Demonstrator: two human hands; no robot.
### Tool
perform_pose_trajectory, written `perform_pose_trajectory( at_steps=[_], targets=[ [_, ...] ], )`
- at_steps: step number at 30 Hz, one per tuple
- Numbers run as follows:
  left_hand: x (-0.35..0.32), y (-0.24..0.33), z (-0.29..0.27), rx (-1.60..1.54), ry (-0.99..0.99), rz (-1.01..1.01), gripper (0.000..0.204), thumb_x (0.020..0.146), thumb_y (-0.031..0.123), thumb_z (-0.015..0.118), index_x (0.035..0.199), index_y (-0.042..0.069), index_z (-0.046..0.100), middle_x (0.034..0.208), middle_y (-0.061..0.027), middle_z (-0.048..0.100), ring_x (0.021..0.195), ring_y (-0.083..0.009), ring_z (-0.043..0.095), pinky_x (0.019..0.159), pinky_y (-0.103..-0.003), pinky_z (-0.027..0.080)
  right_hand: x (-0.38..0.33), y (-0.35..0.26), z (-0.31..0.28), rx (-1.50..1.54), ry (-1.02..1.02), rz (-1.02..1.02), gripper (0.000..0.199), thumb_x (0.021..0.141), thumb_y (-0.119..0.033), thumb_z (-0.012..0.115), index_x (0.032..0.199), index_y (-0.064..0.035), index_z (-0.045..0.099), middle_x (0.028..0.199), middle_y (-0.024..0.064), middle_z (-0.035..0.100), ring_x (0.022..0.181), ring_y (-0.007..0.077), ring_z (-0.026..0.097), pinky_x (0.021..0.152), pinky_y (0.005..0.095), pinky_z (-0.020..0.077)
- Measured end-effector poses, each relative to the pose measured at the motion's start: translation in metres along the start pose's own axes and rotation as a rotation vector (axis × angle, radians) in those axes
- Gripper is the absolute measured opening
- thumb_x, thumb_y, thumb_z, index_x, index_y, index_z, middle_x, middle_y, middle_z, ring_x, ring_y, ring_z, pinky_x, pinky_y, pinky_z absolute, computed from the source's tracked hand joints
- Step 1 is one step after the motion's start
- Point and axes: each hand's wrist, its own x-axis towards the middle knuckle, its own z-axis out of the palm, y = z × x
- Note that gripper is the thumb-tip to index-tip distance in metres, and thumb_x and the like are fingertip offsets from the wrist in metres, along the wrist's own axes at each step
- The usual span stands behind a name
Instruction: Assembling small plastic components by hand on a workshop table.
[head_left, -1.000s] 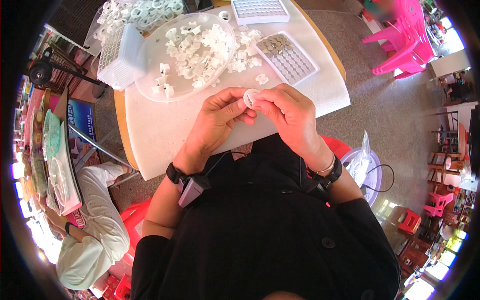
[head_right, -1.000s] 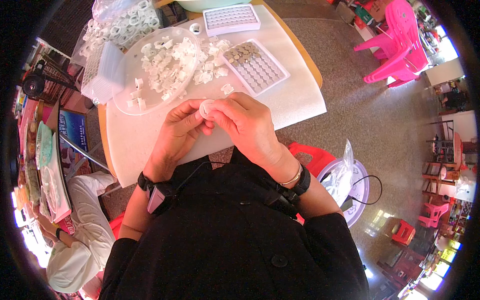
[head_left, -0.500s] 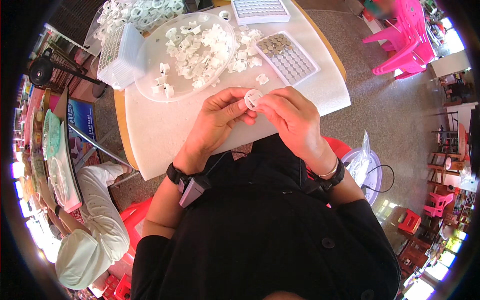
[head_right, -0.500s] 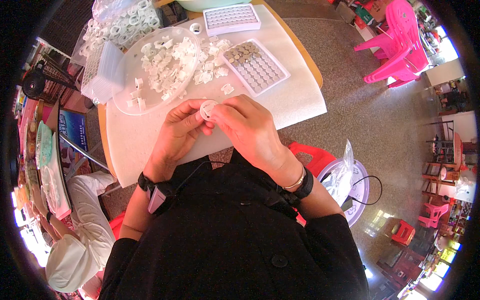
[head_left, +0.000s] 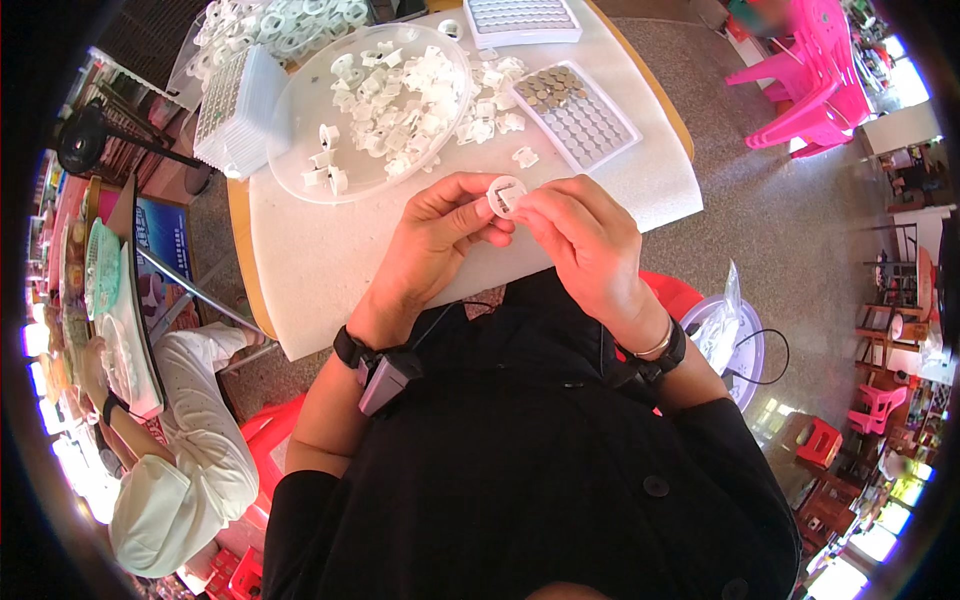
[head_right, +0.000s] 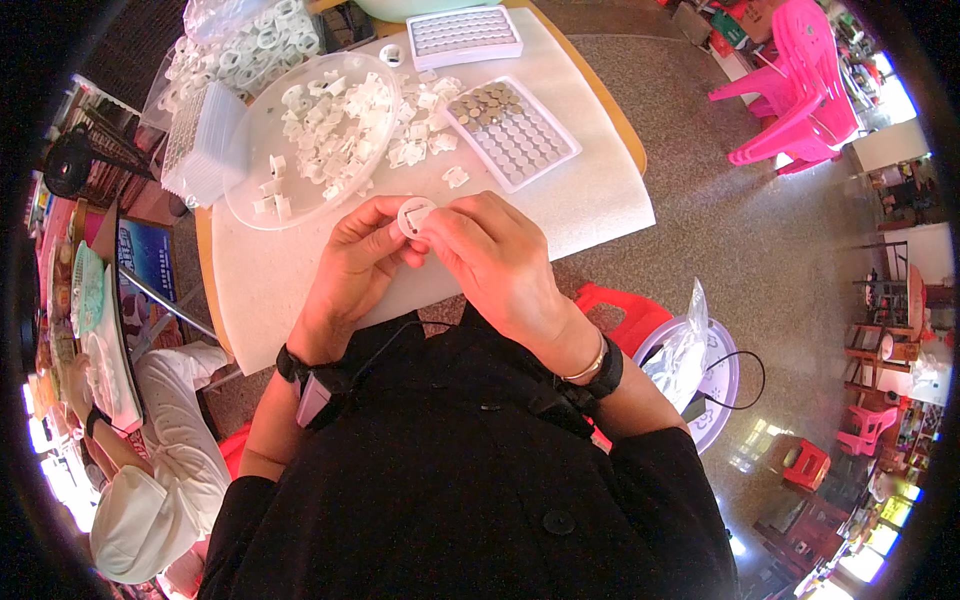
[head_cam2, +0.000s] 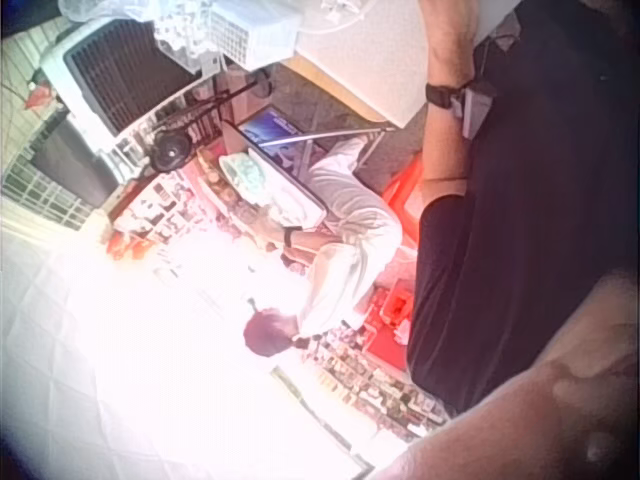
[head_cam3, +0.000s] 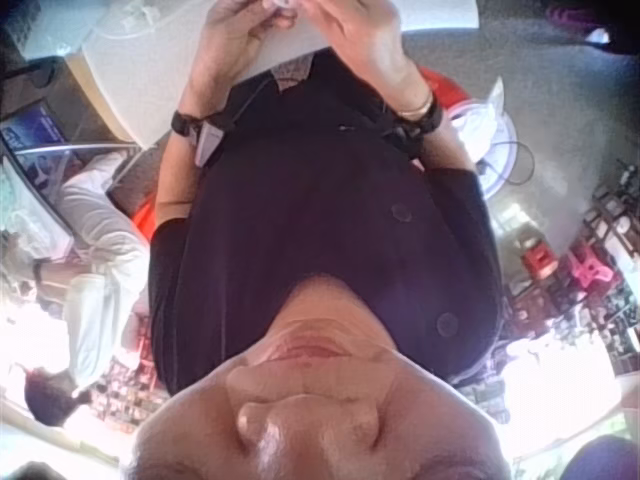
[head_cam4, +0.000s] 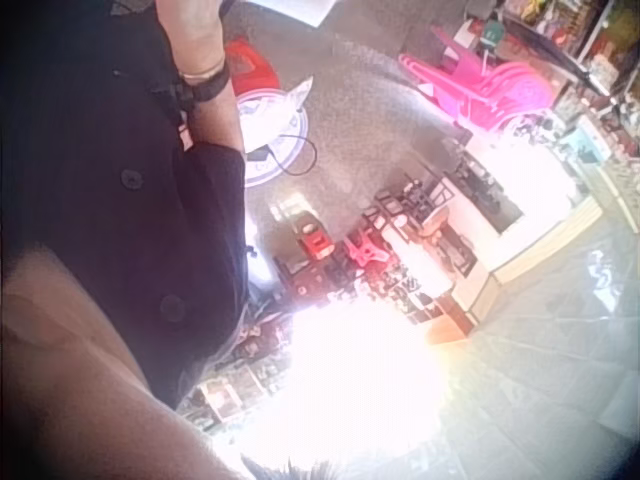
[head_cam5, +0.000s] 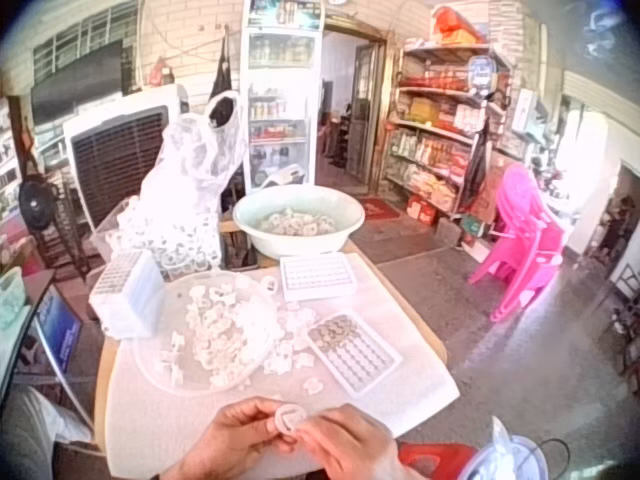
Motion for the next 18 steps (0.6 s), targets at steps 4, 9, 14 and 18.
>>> perform_pose_trajectory(
  at_steps=[4,9,14,18],
  targets=[
    [-0.0002,-0.0013,-0.0003,0.005,0.01,0.001,0.021,0.092,0.005,0.057,0.112,-0.001,0.06,0.097,-0.0098,0.065,0.084,-0.0158,0.063,0.075,-0.027,0.053,0.0002,0.0003,-0.0002,0.0,-0.003,0.015,0.019,0.075,0.002,0.069,0.091,-0.0046,0.064,0.081,0.0073,0.06,0.072,0.0237,0.061,0.06,0.0324,0.0494],
    [0.0009,-0.0009,0.0009,0.003,0.0,0.006,0.021,0.092,0.005,0.057,0.112,-0.001,0.061,0.097,-0.0099,0.065,0.084,-0.0161,0.063,0.075,-0.028,0.053,0.0005,0.0026,0.0007,0.008,-0.003,-0.007,0.021,0.072,0.003,0.068,0.091,-0.0046,0.062,0.081,0.0071,0.058,0.072,0.0255,0.06,0.06,0.0346,0.0488],
    [0.0001,-0.0014,-0.0003,0.025,-0.026,0.012,0.021,0.092,0.005,0.057,0.112,-0.001,0.061,0.097,-0.0103,0.064,0.084,-0.017,0.063,0.074,-0.028,0.053,0.0016,0.0031,-0.0015,0.101,-0.041,0.093,0.016,0.078,0.0,0.067,0.092,-0.0034,0.061,0.082,0.009,0.058,0.072,0.0262,0.06,0.061,0.0336,0.0489],
    [0.0002,-0.0004,0.0018,0.041,-0.028,0.008,0.021,0.092,0.006,0.057,0.112,-0.002,0.061,0.099,-0.011,0.064,0.084,-0.0175,0.062,0.074,-0.029,0.053,0.0012,0.0036,-0.0009,0.2,-0.074,0.264,0.015,0.081,-0.003,0.067,0.095,-0.0023,0.061,0.083,0.0099,0.059,0.072,0.0236,0.062,0.061,0.0319,0.049]
  ],
)
